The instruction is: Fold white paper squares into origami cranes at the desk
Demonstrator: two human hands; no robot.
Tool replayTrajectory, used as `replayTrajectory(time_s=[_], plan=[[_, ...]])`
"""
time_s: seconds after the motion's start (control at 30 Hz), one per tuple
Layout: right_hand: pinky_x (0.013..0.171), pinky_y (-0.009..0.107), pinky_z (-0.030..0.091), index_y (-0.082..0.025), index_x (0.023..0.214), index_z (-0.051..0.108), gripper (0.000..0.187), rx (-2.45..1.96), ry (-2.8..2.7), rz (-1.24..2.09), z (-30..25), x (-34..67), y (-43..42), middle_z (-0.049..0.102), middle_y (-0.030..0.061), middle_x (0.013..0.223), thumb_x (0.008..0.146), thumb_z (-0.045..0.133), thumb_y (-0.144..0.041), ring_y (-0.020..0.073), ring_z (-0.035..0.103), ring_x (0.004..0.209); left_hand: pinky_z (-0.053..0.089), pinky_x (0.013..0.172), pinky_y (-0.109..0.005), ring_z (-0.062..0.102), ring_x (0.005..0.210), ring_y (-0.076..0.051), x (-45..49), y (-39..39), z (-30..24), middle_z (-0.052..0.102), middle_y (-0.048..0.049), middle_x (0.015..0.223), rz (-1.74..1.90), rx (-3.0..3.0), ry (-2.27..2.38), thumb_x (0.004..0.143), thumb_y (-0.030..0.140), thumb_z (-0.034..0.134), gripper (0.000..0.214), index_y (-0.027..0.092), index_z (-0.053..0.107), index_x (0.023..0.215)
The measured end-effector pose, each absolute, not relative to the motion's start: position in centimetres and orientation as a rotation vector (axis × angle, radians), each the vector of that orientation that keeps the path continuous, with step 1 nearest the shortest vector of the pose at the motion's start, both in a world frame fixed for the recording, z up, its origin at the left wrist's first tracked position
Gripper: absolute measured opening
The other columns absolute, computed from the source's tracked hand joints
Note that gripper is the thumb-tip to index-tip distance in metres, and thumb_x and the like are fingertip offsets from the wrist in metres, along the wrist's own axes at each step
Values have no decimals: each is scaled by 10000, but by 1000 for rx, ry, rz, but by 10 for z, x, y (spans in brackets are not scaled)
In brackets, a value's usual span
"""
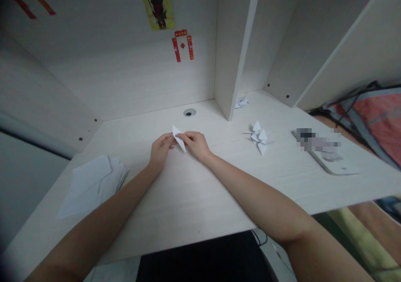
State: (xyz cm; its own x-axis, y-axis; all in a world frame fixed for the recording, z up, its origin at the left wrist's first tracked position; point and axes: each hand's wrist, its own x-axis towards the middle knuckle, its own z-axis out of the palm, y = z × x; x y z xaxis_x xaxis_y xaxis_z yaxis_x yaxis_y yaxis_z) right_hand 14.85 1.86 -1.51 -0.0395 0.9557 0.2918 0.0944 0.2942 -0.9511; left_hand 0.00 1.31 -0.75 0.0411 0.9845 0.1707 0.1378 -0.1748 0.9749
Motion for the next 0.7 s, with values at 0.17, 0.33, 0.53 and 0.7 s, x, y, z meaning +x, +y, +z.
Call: replayTrajectory(time_s=[0.17, 0.33, 0.53, 0.7], plan=[[478, 233, 267, -162, 544, 564, 462, -1129, -1402, 899, -16, 148, 16, 406, -39, 500, 719, 585, -589, 88, 341, 495, 465, 637, -246, 634, 761, -162, -2, 14, -9, 706, -46, 815, 1227, 1524, 1190, 785, 433, 564, 291, 175, 688, 834], [480, 227, 285, -163, 555, 581, 466, -1187, -1454, 807, -17, 149, 17, 423, -36, 495, 749, 558, -586, 93, 374, 503, 457, 639, -245, 628, 742, -160, -1, 15, -10, 700, -33, 763, 1234, 1512, 1173, 752, 412, 606, 260, 178, 692, 826], [566, 229, 401, -198, 821, 679, 315, -1164, -1512, 698, -17, 149, 16, 654, 1, 706, 815, 540, -481, 120, 546, 603, 456, 623, -235, 645, 756, -160, 0, 17, -11, 710, -41, 805, 1316, 1380, 1218, 735, 427, 624, 276, 175, 694, 825], [647, 257, 457, -226, 870, 702, 181, -1114, -1546, 539, -16, 149, 13, 704, 22, 816, 786, 619, -363, 143, 608, 692, 475, 659, -256, 657, 756, -171, 0, 18, -11, 718, -51, 789, 1320, 1343, 1236, 728, 424, 636, 282, 171, 711, 825]])
